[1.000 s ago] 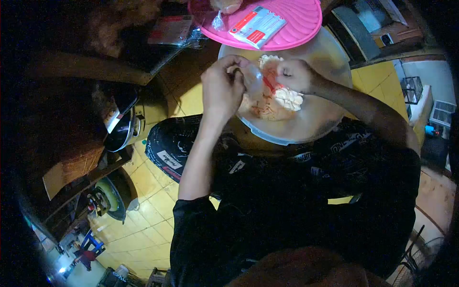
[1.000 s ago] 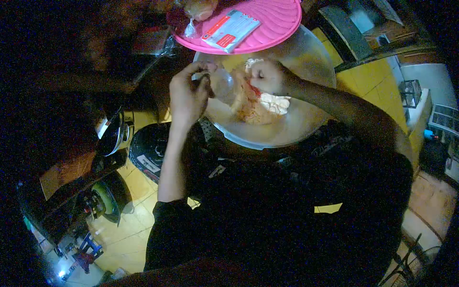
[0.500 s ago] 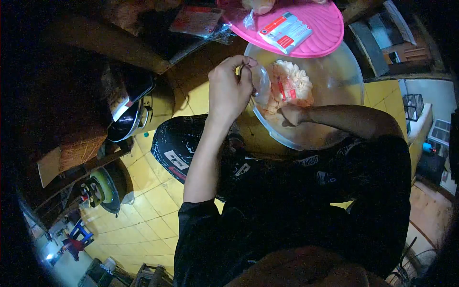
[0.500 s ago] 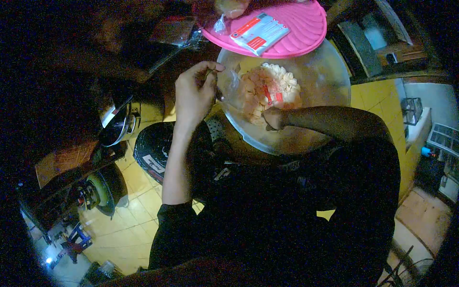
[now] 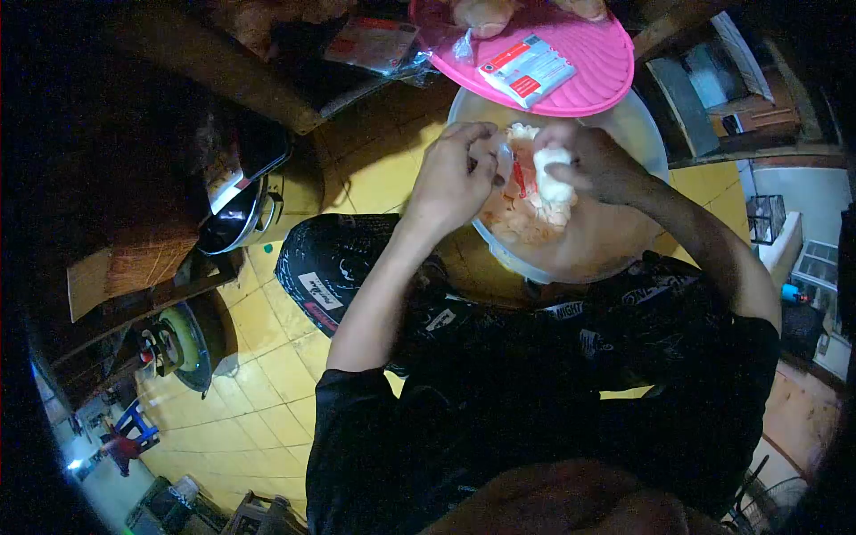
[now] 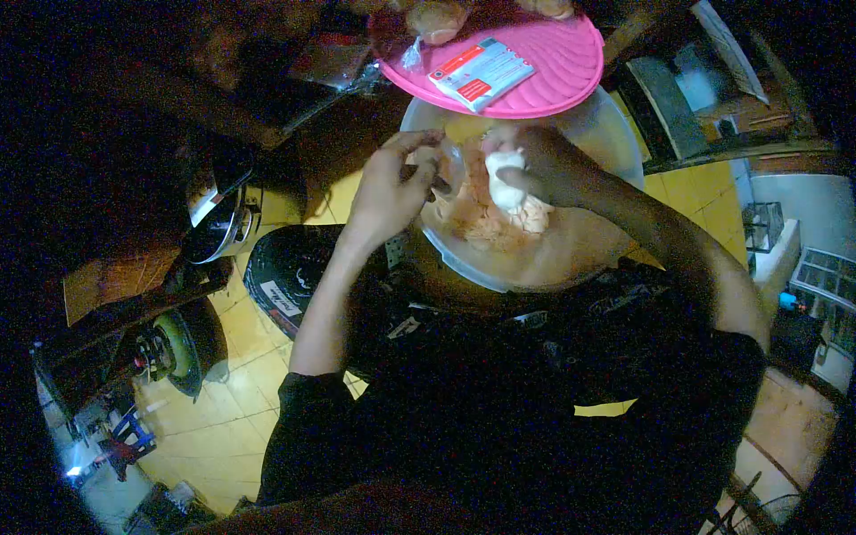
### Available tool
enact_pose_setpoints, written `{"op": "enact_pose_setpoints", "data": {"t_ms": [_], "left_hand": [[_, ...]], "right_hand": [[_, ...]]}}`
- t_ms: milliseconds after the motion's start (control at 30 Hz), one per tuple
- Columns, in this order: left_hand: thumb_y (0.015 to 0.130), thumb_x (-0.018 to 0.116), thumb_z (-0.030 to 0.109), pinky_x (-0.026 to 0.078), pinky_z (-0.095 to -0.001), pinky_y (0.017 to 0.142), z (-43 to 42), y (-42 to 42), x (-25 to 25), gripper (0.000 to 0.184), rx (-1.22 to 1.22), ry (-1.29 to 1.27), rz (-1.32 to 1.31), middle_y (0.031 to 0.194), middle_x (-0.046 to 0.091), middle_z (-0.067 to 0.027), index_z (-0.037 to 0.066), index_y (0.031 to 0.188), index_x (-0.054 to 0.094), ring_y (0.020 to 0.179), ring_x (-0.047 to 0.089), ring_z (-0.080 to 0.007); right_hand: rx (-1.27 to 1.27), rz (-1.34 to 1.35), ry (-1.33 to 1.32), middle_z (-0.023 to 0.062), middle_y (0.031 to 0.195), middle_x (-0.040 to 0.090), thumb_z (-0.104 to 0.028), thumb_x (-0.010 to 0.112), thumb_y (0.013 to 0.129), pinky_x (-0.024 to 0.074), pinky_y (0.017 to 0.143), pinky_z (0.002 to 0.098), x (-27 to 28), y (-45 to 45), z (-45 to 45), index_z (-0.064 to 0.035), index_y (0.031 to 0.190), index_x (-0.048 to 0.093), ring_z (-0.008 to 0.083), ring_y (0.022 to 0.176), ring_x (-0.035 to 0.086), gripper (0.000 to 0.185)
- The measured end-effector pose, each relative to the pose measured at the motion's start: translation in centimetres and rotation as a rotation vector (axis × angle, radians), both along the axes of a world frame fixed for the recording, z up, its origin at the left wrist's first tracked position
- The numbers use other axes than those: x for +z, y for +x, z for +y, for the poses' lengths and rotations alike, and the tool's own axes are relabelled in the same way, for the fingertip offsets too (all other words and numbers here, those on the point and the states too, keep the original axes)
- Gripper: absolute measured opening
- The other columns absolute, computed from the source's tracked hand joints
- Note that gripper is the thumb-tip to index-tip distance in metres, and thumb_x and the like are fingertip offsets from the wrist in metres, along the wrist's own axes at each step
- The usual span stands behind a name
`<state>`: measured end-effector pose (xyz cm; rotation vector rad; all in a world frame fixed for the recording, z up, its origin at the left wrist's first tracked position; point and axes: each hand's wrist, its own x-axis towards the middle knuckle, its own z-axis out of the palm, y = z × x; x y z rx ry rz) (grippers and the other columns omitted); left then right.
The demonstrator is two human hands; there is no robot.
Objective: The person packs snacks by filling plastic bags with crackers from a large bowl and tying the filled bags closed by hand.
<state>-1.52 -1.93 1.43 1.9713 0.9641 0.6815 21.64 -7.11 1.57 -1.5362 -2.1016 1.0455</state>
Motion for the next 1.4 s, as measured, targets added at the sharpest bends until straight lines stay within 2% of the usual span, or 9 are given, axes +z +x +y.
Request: {"op": "enact_pose_setpoints", "data": {"t_ms": [67, 200, 300, 700, 800, 967, 1033, 1200, 1400], "left_hand": [[0.084, 0.052, 0.001, 0.053, -0.0305, 0.071, -0.5, 0.4, -0.2, 0.032, -0.047, 0.088, 0.039, 0.112, 0.06, -0.0168, -0.004, 0.115, 0.056, 0.083, 0.067, -0.0227], [0.082, 0.059, -0.002, 0.054, -0.028, 0.074, -1.9, 1.7, 0.5, 0.046, -0.163, -0.413, -0.235, 0.111, 0.06, -0.0163, -0.006, 0.126, 0.046, 0.085, 0.066, -0.0202], [0.081, 0.066, 0.0, 0.055, -0.0283, 0.073, -2.7, 2.7, 1.4, 0.054, -0.164, -0.665, -0.344, 0.112, 0.059, -0.0146, -0.008, 0.129, 0.042, 0.085, 0.065, -0.018], [0.077, 0.063, -0.003, 0.056, -0.028, 0.067, -2.8, 3.4, -0.6, 0.04, -0.045, -0.358, -0.373, 0.11, 0.061, -0.0144, -0.003, 0.116, 0.056, 0.086, 0.064, -0.0198], [0.077, 0.058, -0.006, 0.055, -0.0279, 0.068, -2.5, 3.1, 0.7, 0.037, 0.003, -0.661, -0.416, 0.103, 0.065, -0.013, -0.002, 0.115, 0.058, 0.089, 0.064, -0.0199], [0.084, 0.051, -0.005, 0.05, -0.0247, 0.051, -2.3, 2.6, 1.0, 0.029, 0.121, -0.334, -0.31, 0.089, 0.065, -0.0095, -0.001, 0.111, 0.061, 0.066, 0.062, -0.012], [0.084, 0.049, -0.006, 0.05, -0.0244, 0.052, -2.0, 2.7, 0.1, 0.03, 0.092, -0.262, -0.296, 0.088, 0.065, -0.0089, 0.0, 0.111, 0.061, 0.066, 0.062, -0.0115], [0.084, 0.048, -0.008, 0.051, -0.024, 0.055, -2.6, 2.7, 1.1, 0.031, -0.103, -0.51, -0.384, 0.086, 0.066, -0.0077, 0.001, 0.11, 0.062, 0.07, 0.063, -0.0125], [0.079, 0.054, -0.007, 0.051, -0.0287, 0.071, -1.9, 2.4, 1.7, 0.033, 0.042, 0.161, -0.087, 0.098, 0.064, -0.0109, 0.003, 0.11, 0.063, 0.082, 0.062, -0.0156]], "right_hand": [[-0.301, 0.282, -0.066, 0.0126, 0.092, 0.063, -0.013, 0.065, 0.077, 0.0511, 0.076, 0.0354, 1.8, -0.3, -0.2, -0.0032, 0.104, 0.053, 0.0216, 0.086, 0.062, 0.031], [-0.51, 0.588, -0.056, 0.0121, 0.092, 0.061, -0.013, 0.067, 0.078, 0.0496, 0.079, 0.034, 1.7, -1.4, -0.4, -0.0022, 0.103, 0.05, 0.0217, 0.089, 0.061, 0.033], [-0.412, 0.232, 0.194, 0.0126, 0.092, 0.06, -0.013, 0.069, 0.078, 0.0483, 0.081, 0.0345, 0.1, -1.7, -1.3, -0.0015, 0.102, 0.05, 0.0227, 0.092, 0.06, 0.033], [-0.342, 0.262, 0.124, 0.013, 0.088, 0.062, -0.002, 0.067, 0.076, 0.0518, 0.072, 0.0338, 2.1, -2.7, -2.5, -0.0022, 0.101, 0.056, 0.02, 0.085, 0.062, 0.027], [-0.272, 0.235, 0.16, 0.0133, 0.089, 0.064, -0.005, 0.067, 0.077, 0.0526, 0.071, 0.0331, 2.4, -2.5, -2.5, -0.0019, 0.1, 0.06, 0.0187, 0.082, 0.063, 0.025], [-0.414, 0.352, -0.19, 0.0177, 0.098, 0.065, -0.016, 0.065, 0.082, 0.0525, 0.077, 0.0349, 4.6, -1.4, -1.7, 0.0024, 0.109, 0.06, 0.0201, 0.088, 0.064, 0.033], [-0.089, -0.164, 0.214, 0.0192, 0.091, 0.065, -0.02, 0.065, 0.081, 0.0512, 0.076, 0.035, 4.6, -0.7, -1.7, -0.0005, 0.104, 0.062, 0.0282, 0.086, 0.066, 0.03], [-0.192, -0.036, 0.355, 0.0195, 0.089, 0.064, -0.019, 0.063, 0.081, 0.0503, 0.074, 0.0375, 2.9, -1.7, -1.9, 0.0002, 0.102, 0.06, 0.0316, 0.083, 0.065, 0.029], [-0.123, 0.071, 0.133, 0.0201, 0.103, 0.061, -0.006, 0.056, 0.084, 0.0496, 0.078, 0.0361, 3.6, -1.2, -2.0, 0.0018, 0.115, 0.054, 0.0297, 0.089, 0.063, 0.032]]}}
